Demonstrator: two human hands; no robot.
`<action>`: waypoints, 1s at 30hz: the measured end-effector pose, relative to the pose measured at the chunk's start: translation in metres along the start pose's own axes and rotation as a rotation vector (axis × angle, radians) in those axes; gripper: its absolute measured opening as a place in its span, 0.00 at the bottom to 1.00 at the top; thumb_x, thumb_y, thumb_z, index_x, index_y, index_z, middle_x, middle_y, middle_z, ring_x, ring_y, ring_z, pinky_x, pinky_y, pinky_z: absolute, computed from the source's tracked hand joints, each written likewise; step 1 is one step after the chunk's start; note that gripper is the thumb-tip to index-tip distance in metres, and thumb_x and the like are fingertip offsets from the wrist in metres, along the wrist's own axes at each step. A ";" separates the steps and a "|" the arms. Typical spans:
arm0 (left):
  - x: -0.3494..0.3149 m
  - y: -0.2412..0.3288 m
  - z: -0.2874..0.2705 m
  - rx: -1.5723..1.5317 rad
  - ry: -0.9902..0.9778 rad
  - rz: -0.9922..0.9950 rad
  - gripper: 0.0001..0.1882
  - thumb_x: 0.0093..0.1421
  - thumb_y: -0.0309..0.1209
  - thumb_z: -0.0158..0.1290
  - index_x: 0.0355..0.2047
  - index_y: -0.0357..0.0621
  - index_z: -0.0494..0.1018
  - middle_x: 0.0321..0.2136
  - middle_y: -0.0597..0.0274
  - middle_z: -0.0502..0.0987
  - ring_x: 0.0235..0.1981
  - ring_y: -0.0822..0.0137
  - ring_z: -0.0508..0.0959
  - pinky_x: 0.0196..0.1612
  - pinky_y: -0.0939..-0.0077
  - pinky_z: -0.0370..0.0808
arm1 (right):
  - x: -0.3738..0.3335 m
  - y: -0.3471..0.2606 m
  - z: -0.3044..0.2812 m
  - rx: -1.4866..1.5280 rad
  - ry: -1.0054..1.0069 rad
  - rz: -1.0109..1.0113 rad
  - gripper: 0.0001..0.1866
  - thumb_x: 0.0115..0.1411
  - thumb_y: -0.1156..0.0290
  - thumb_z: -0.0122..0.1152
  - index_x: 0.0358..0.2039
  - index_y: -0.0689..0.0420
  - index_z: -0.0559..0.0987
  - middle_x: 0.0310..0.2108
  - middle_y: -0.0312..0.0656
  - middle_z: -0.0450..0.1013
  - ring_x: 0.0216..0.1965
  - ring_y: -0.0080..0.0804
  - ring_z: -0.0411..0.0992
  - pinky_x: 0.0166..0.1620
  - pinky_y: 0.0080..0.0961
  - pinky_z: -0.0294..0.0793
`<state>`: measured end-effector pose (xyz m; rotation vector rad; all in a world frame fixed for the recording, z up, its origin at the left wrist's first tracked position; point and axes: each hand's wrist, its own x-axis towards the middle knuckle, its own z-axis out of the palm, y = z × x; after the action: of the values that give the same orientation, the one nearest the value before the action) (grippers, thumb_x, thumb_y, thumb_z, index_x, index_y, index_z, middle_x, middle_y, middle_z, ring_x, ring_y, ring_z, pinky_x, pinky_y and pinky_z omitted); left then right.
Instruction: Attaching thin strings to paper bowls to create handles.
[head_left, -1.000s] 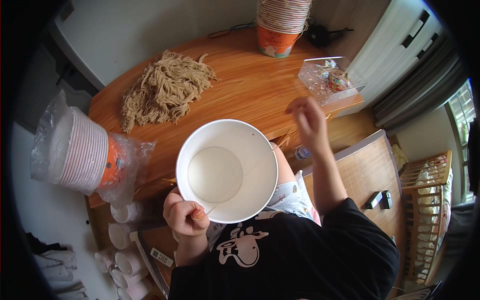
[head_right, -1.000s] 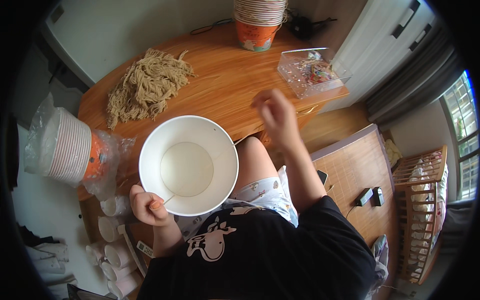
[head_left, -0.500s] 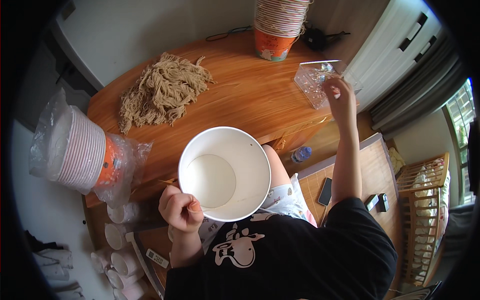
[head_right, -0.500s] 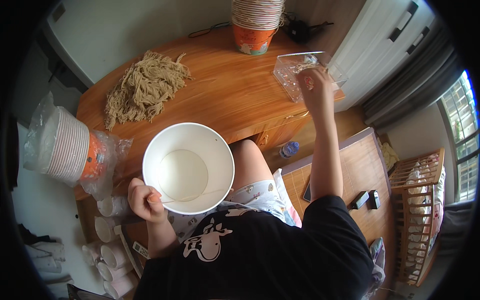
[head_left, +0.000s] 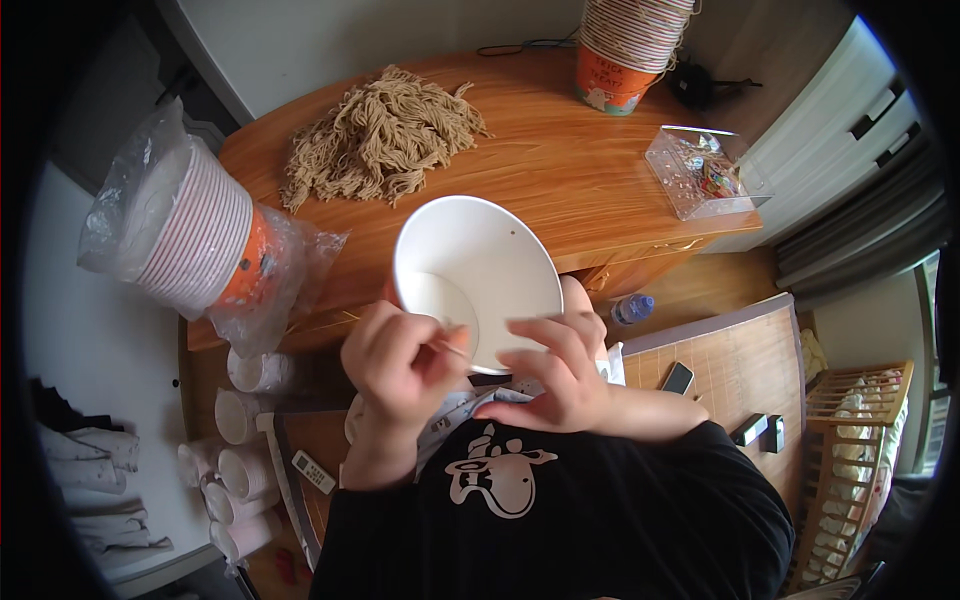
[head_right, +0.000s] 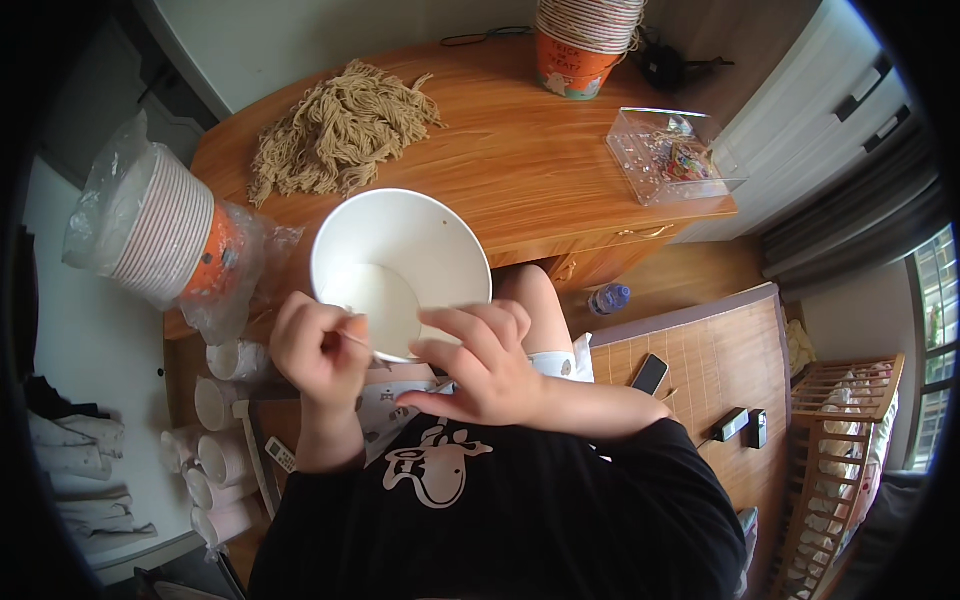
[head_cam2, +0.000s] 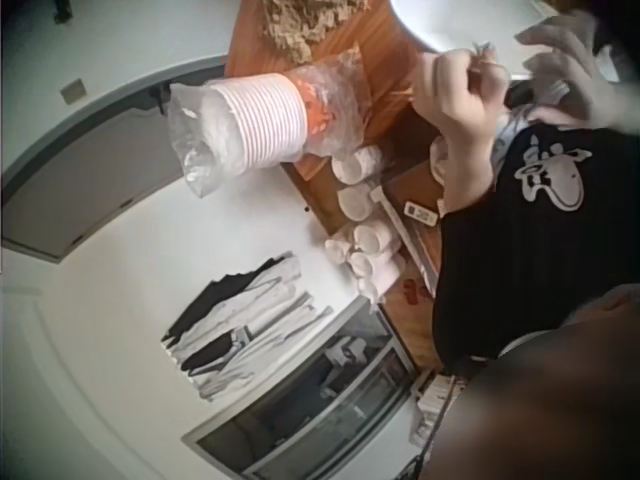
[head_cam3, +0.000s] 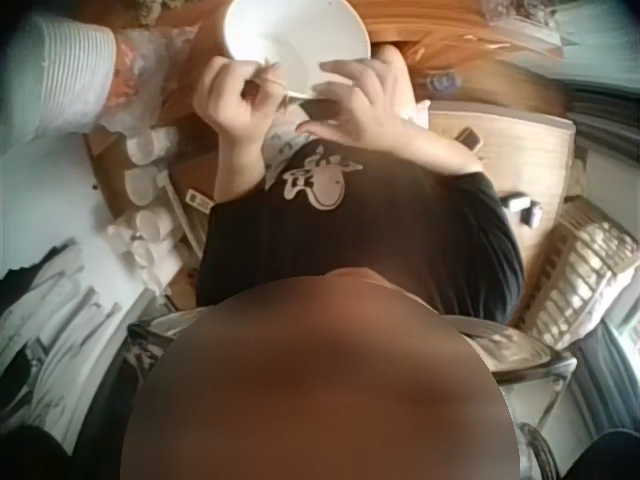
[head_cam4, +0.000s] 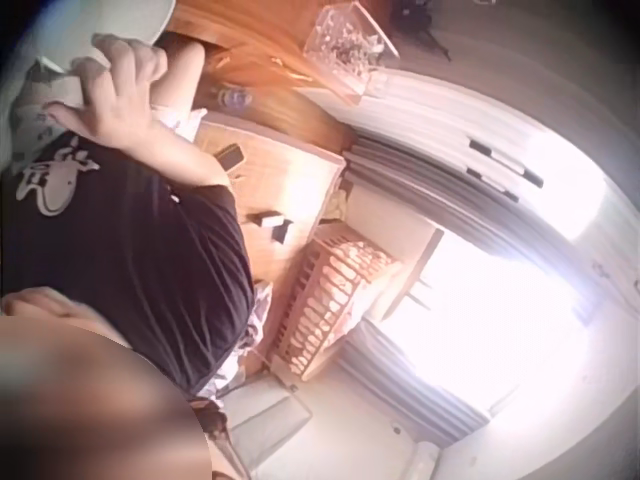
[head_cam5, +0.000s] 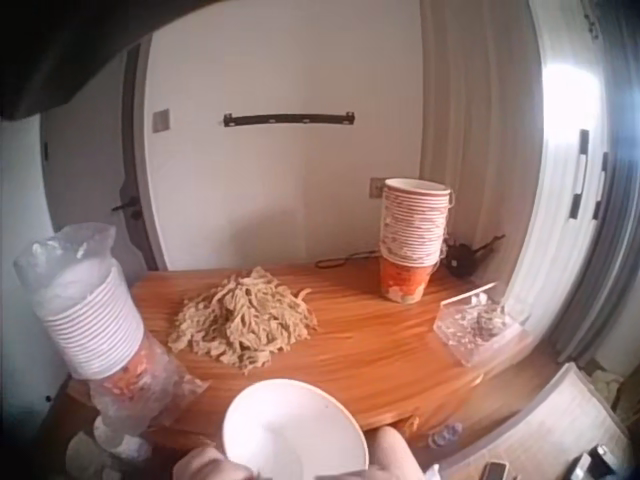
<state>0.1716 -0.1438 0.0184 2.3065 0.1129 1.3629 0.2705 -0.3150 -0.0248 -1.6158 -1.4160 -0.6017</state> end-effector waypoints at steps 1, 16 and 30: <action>-0.001 0.005 0.002 -0.001 0.006 0.019 0.15 0.54 0.35 0.66 0.21 0.44 0.71 0.17 0.65 0.66 0.16 0.65 0.68 0.18 0.72 0.62 | -0.006 -0.004 0.013 0.029 0.183 0.007 0.28 0.50 0.43 0.74 0.43 0.48 0.78 0.44 0.36 0.73 0.44 0.36 0.68 0.48 0.36 0.57; -0.014 0.025 0.005 0.166 0.010 -0.057 0.28 0.45 0.48 0.75 0.16 0.53 0.63 0.13 0.72 0.62 0.14 0.70 0.64 0.19 0.73 0.59 | -0.007 -0.002 0.035 -0.139 0.366 -0.075 0.21 0.41 0.65 0.79 0.30 0.45 0.73 0.42 0.31 0.72 0.40 0.32 0.66 0.44 0.34 0.61; -0.024 0.026 -0.020 0.040 -0.050 -0.078 0.25 0.48 0.40 0.74 0.17 0.49 0.65 0.15 0.67 0.66 0.15 0.65 0.67 0.18 0.71 0.64 | -0.018 0.002 -0.017 1.208 -0.002 0.415 0.08 0.68 0.84 0.53 0.45 0.62 0.68 0.41 0.46 0.70 0.44 0.31 0.77 0.43 0.24 0.79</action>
<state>0.1381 -0.1678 0.0178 2.3422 0.2142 1.2740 0.2713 -0.3383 -0.0317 -0.8364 -1.0180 0.4613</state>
